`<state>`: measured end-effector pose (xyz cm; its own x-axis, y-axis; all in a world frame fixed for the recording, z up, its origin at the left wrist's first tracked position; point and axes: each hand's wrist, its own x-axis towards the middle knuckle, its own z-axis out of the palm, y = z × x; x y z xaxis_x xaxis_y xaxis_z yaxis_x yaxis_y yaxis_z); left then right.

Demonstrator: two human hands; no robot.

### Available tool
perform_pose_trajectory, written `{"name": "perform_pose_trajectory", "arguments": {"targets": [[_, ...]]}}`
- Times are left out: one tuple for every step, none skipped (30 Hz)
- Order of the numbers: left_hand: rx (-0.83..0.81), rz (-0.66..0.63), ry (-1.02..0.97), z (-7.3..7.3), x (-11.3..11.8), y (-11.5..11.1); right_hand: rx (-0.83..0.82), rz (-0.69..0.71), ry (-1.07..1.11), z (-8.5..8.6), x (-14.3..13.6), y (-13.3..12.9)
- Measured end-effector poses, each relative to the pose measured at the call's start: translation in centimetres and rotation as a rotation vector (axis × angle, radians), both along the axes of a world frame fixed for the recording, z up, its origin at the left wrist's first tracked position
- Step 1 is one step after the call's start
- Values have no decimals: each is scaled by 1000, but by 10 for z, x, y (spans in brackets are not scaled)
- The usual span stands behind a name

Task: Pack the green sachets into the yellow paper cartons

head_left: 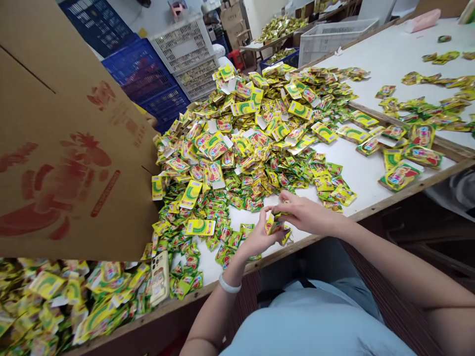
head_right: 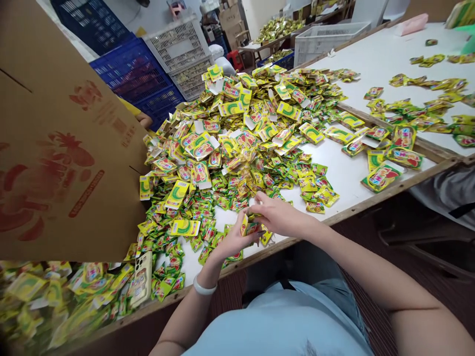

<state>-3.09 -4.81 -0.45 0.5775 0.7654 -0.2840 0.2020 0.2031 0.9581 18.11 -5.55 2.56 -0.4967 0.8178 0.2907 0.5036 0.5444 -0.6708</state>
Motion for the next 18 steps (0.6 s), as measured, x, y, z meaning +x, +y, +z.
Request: {"name": "perform_pose_trajectory", "arguments": {"targets": [[14,-6,5,-1,0,0,-15,30,-13,3,2,-1],[18,-9,3,0,1,0,-25,50,11,4,4,-2],[11,-13,-5,1,1,0,-27,50,61,4,6,-3],[-4,-22,-15,2,1,0,-20,32,120,2,7,-3],[-26,-38,-26,4,1,-1,-6,6,171,-1,8,-4],[-49,-58,-32,6,1,-1,13,-21,205,-5,8,-4],[-71,-80,-34,7,0,-2,30,-36,222,-9,9,-5],[-87,-94,-32,7,0,-3,33,-26,224,-13,9,-7],[-100,-100,-27,5,0,-5,17,7,218,-17,10,-9],[-109,-96,-20,3,1,-7,-18,47,212,-20,10,-13],[-114,-88,-14,-1,2,-10,-63,81,206,-22,10,-17],[-119,-80,-11,-6,5,-14,-111,106,198,-24,10,-22],[-130,-77,-15,-11,9,-18,-159,117,186,-26,9,-26],[-146,-85,-26,-15,14,-22,-195,111,175,-28,8,-31],[-159,-102,-45,-20,18,-25,-216,92,167,-31,9,-36],[-160,-127,-71,-23,22,-28,-227,69,165,-34,11,-39],[-138,-151,-91,-25,25,-29,-228,40,170,-37,17,-41],[-82,-158,-97,-26,24,-28,-219,-9,179,-40,27,-42]]}}
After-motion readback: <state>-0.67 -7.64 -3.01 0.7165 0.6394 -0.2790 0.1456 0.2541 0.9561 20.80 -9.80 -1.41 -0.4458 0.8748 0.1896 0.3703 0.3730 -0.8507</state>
